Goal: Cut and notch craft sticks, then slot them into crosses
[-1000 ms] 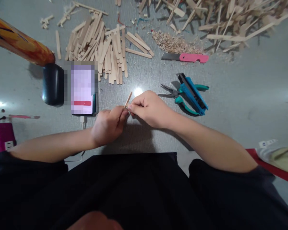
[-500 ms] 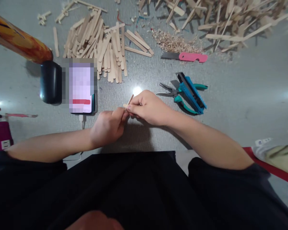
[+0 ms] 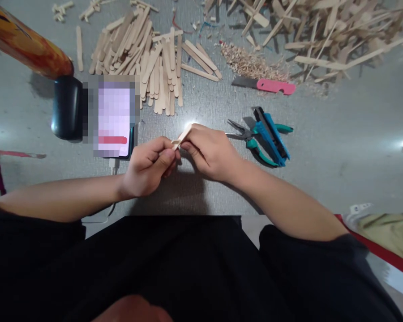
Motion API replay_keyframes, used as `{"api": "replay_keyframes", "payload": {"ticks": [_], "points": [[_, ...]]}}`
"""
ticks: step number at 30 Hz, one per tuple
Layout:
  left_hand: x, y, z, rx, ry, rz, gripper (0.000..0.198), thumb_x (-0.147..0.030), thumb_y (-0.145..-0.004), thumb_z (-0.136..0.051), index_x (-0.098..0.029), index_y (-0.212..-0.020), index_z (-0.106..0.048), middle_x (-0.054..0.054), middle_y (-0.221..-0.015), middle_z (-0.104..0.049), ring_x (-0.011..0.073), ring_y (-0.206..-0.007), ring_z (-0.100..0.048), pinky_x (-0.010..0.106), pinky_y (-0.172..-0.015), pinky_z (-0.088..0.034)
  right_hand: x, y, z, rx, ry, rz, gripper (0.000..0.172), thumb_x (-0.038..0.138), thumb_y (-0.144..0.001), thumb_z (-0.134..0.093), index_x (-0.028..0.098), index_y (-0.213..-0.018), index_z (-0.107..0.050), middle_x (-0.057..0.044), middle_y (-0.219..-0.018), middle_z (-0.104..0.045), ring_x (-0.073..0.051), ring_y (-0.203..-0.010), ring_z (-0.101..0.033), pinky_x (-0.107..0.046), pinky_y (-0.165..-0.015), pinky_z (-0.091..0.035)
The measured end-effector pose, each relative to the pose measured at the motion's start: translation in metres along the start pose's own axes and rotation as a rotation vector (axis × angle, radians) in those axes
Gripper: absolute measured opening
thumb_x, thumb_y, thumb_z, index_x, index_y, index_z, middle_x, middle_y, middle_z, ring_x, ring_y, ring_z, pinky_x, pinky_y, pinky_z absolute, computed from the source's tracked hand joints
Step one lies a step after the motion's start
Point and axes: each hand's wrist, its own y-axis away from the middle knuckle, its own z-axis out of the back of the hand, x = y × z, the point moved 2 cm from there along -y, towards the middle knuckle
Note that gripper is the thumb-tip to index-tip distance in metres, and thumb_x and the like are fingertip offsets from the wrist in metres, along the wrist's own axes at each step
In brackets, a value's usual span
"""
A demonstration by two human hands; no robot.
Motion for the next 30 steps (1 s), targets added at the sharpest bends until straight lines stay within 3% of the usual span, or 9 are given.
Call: {"api": "replay_keyframes", "payload": {"ticks": [3, 8, 14, 17, 21, 25, 30], "points": [[-0.003, -0.002, -0.001, 0.039, 0.107, 0.015, 0.042, -0.057, -0.124, -0.068, -0.022, -0.101, -0.067, -0.004, -0.067, -0.066, 0.0091, -0.051, -0.054, 0.024, -0.051, -0.044, 0.005, 0.002, 0.000, -0.026, 0.134, 0.037, 0.064, 0.064, -0.131, -0.034, 0.023, -0.115, -0.081, -0.011, -0.103, -0.086, -0.025, -0.089, -0.078, -0.040, -0.078, -0.053], [-0.011, -0.007, -0.003, 0.180, 0.321, 0.103, 0.048, -0.064, -0.120, -0.073, -0.022, -0.099, -0.066, -0.003, -0.066, -0.066, 0.0110, -0.051, -0.060, 0.024, -0.049, -0.047, 0.011, 0.004, 0.000, 0.046, 0.188, 0.025, 0.075, 0.073, -0.130, -0.027, 0.025, -0.117, -0.083, -0.011, -0.111, -0.091, -0.024, -0.085, -0.078, -0.042, -0.069, -0.040], [-0.011, -0.012, -0.003, 0.244, 0.395, 0.254, 0.060, -0.077, -0.110, -0.082, -0.022, -0.094, -0.065, 0.001, -0.067, -0.072, 0.0137, -0.053, -0.066, 0.027, -0.052, -0.051, 0.008, 0.004, 0.000, 0.126, 0.288, -0.036, 0.085, 0.076, -0.128, -0.021, 0.021, -0.112, -0.084, -0.013, -0.095, -0.087, -0.023, -0.071, -0.069, -0.043, -0.064, -0.027], [-0.012, -0.012, -0.004, 0.293, 0.433, 0.278, 0.062, -0.080, -0.108, -0.083, -0.022, -0.093, -0.064, 0.002, -0.066, -0.073, 0.0129, -0.052, -0.065, 0.026, -0.050, -0.049, 0.008, 0.004, 0.002, 0.140, 0.348, 0.032, 0.078, 0.065, -0.129, -0.022, 0.021, -0.105, -0.081, -0.010, -0.087, -0.085, -0.020, -0.064, -0.061, -0.043, -0.063, -0.023], [-0.013, -0.009, -0.005, 0.312, 0.472, 0.300, 0.064, -0.082, -0.105, -0.085, -0.023, -0.093, -0.065, 0.003, -0.067, -0.075, 0.0155, -0.054, -0.070, 0.028, -0.049, -0.051, 0.010, 0.006, 0.004, 0.068, 0.352, 0.173, 0.059, 0.057, -0.130, -0.040, 0.024, -0.099, -0.077, -0.006, -0.087, -0.086, -0.019, -0.063, -0.059, -0.042, -0.060, -0.025], [-0.015, -0.007, -0.006, 0.325, 0.518, 0.326, 0.064, -0.082, -0.103, -0.088, -0.023, -0.092, -0.063, 0.004, -0.069, -0.077, 0.0154, -0.053, -0.070, 0.026, -0.047, -0.050, 0.004, 0.010, 0.004, 0.106, 0.414, 0.186, 0.056, 0.056, -0.130, -0.038, 0.026, -0.110, -0.081, -0.006, -0.087, -0.085, -0.020, -0.066, -0.061, -0.042, -0.063, -0.028], [-0.016, -0.008, -0.005, 0.264, 0.584, 0.299, 0.061, -0.075, -0.105, -0.090, -0.024, -0.091, -0.060, 0.001, -0.069, -0.077, 0.0121, -0.051, -0.066, 0.023, -0.045, -0.049, -0.004, 0.006, 0.012, 0.029, 0.392, 0.035, 0.082, 0.090, -0.123, -0.031, 0.024, -0.121, -0.081, -0.009, -0.087, -0.084, -0.022, -0.070, -0.067, -0.043, -0.065, -0.033]]}}
